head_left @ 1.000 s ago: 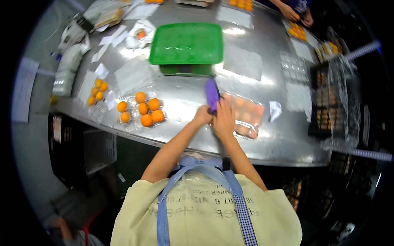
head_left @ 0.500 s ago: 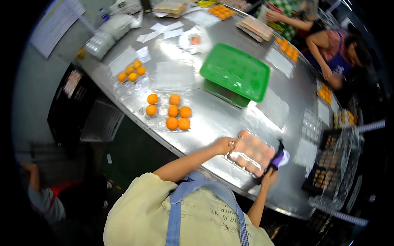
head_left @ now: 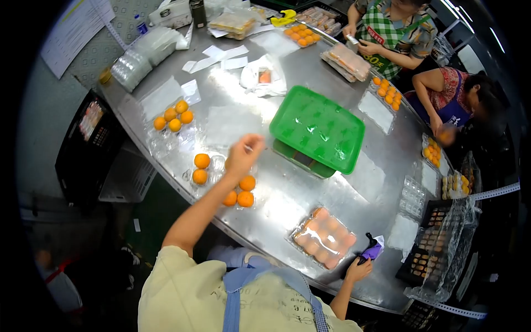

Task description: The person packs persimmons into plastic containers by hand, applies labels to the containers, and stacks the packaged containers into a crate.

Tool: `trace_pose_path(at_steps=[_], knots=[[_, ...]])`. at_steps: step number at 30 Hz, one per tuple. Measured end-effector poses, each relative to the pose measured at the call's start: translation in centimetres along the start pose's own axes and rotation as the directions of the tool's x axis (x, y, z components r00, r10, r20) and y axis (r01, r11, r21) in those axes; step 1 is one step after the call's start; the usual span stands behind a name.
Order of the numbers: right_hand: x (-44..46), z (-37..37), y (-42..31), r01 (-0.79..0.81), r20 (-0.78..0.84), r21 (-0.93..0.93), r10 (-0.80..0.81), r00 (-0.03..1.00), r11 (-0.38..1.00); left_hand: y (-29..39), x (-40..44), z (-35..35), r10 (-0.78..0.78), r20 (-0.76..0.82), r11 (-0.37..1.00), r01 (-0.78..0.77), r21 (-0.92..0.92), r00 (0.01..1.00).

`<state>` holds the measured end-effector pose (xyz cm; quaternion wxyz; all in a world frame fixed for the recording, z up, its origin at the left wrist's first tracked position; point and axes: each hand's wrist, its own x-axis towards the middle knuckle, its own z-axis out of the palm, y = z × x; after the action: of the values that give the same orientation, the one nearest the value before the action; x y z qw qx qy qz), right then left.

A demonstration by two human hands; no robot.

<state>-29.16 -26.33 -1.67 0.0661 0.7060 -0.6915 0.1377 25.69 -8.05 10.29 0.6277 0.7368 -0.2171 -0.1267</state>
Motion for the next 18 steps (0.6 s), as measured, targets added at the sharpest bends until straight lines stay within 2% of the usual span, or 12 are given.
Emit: trace_pose_path(at_steps=[3, 5, 6, 8, 9, 12, 14, 18], knots=[[0.0, 0.5, -0.9, 0.049, -0.060, -0.016, -0.050, 0.997, 0.999, -5.8, 9.6, -2.1, 0.188, -0.150, 0.979, -0.173, 0.104, 0.971], [-0.3, 0.4, -1.1, 0.054, -0.123, -0.041, -0.059, 0.991, 0.998, -8.3, 14.9, -2.2, 0.257, -0.151, 0.956, -0.227, 0.188, 0.955], [-0.2, -0.7, -1.9, 0.039, -0.094, 0.063, -0.033, 0.995, 0.997, -9.6, 17.4, -2.0, 0.262, -0.129, 0.948, -0.230, 0.223, 0.956], [-0.3, -1.4, -3.3, -0.056, -0.091, -0.012, 0.055, 0.994, 0.998, -14.7, 23.0, -2.3, 0.216, -0.092, 0.932, -0.177, 0.317, 0.972], [-0.4, -0.9, -2.9, -0.055, -0.128, -0.017, 0.052, 0.990, 0.998, -17.8, 26.1, -2.6, 0.178, -0.073, 0.915, -0.137, 0.381, 0.981], [-0.4, 0.1, -2.2, -0.081, -0.180, -0.020, 0.076, 0.981, 0.997, -18.7, 30.1, -1.1, 0.154, -0.061, 0.827, -0.095, 0.554, 0.986], [-0.2, 0.4, -2.3, -0.103, -0.177, -0.017, 0.099, 0.979, 0.995, -17.9, 31.4, 0.6, 0.212, -0.066, 0.706, -0.106, 0.700, 0.975], [0.0, 0.8, -2.3, -0.088, -0.215, 0.005, 0.087, 0.973, 0.996, -15.3, 32.6, 3.5, 0.067, -0.146, 0.558, 0.084, 0.826, 0.987]])
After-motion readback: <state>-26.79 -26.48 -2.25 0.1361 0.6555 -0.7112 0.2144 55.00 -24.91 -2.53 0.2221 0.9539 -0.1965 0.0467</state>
